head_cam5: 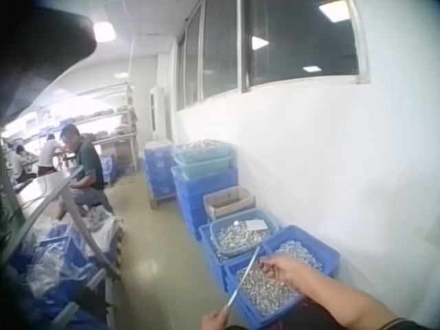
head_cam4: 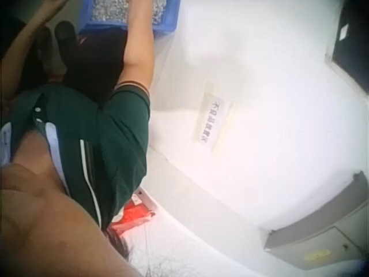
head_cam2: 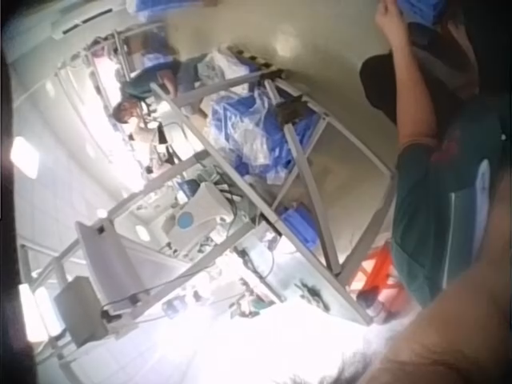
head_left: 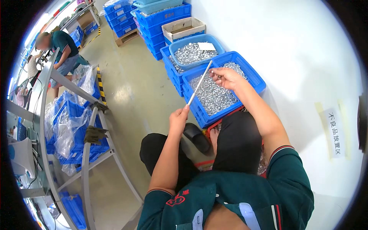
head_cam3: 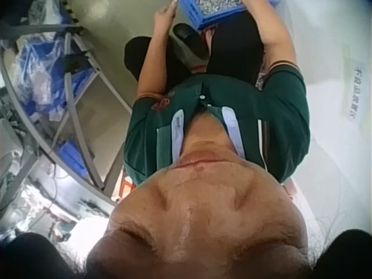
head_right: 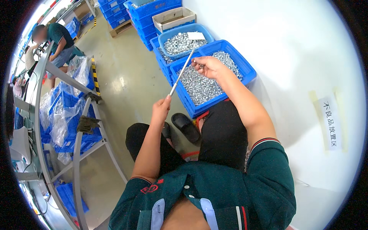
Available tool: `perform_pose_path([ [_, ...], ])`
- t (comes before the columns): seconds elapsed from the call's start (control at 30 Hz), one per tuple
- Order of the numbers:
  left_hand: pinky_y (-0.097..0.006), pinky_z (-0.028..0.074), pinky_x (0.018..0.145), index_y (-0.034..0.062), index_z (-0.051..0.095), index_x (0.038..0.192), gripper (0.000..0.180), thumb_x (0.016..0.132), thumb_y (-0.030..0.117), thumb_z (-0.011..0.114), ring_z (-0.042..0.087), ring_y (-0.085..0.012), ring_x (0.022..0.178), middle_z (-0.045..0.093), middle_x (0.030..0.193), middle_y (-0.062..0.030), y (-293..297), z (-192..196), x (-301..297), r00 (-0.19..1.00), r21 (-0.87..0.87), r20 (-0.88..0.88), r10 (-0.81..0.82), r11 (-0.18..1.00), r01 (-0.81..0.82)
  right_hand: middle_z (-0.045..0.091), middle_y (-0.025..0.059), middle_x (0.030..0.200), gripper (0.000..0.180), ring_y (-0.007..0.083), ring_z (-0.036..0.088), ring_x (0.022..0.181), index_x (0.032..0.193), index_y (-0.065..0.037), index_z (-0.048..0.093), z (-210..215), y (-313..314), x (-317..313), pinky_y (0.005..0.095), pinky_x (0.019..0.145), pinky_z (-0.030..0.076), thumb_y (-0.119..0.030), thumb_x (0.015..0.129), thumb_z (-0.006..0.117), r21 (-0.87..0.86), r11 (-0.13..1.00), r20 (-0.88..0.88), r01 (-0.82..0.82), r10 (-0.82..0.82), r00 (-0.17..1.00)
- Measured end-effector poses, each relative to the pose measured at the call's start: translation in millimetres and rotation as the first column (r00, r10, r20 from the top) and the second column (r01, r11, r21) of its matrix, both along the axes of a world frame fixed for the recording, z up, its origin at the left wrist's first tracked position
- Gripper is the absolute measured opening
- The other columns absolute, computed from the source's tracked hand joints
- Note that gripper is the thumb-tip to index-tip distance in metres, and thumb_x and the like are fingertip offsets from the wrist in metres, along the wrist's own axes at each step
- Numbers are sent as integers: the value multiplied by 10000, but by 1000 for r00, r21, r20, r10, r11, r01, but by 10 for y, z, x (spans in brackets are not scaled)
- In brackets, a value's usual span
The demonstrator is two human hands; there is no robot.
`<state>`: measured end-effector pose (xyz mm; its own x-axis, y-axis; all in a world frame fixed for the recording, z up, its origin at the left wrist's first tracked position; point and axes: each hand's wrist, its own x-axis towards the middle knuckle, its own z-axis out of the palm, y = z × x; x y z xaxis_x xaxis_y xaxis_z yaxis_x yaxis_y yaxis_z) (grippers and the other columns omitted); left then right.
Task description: The person is picking small metal components from a blue bin and sliding them onto a metal rod.
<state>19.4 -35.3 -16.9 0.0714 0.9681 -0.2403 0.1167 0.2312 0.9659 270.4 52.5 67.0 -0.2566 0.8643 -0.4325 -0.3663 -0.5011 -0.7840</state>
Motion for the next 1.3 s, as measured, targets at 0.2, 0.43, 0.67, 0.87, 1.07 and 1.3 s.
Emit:
perform_pose_path([
  [0.2, -224, 223, 397, 76, 468, 557, 437, 816, 414, 567, 304, -44, 425, 371, 488, 44, -46, 28, -22, 999, -17, -8, -40, 999, 40, 472, 21, 644, 288, 61, 363, 476, 924, 2, 536, -18, 53, 144, 161, 353, 251, -279, 862, 537, -57, 988, -299, 146, -156, 941],
  [0.43, -220, 239, 423, 70, 489, 579, 421, 816, 408, 570, 320, -46, 456, 396, 511, 38, -72, -5, -57, 998, -11, -1, -57, 998, 57, 448, 1, 611, 261, 58, 357, 470, 896, 16, 555, 73, 21, 1, 169, 362, 258, -241, 859, 544, 17, 985, -251, 174, -164, 954],
  [0.67, -246, 278, 439, 17, 483, 564, 457, 820, 387, 565, 339, -62, 486, 397, 508, 19, -88, 91, -18, 999, -22, 29, -33, 999, 34, 428, -15, 612, 229, 42, 347, 455, 913, 18, 584, 219, -63, -73, 172, 365, 238, -199, 867, 524, 260, 958, 252, -123, 56, 966],
  [0.87, -206, 170, 349, 93, 453, 580, 429, 835, 429, 533, 254, -22, 366, 320, 462, 70, -41, 131, 48, 991, -64, 131, 1, 998, 7, 474, 2, 670, 214, 57, 396, 518, 958, 26, 571, 104, -171, -402, 173, 412, 306, -155, 859, 513, 27, 883, 445, -469, 409, 797],
  [1.07, -218, 198, 380, 85, 455, 570, 434, 836, 419, 533, 286, -37, 403, 339, 475, 57, -22, 82, 21, 998, 7, 60, -14, 1000, 13, 527, 75, 810, 234, 77, 437, 586, 1042, 37, 511, 96, -117, -90, 183, 443, 342, -86, 843, 504, 94, 989, 81, -110, 103, 991],
  [1.3, -223, 223, 415, 70, 488, 569, 431, 826, 410, 552, 302, -43, 442, 375, 499, 49, -63, 78, 3, 998, 37, 20, -56, 998, 56, 466, 20, 660, 209, 60, 360, 486, 903, -26, 537, 88, -10, 166, 163, 371, 280, -231, 865, 536, 47, 990, -289, 134, -115, 950],
])
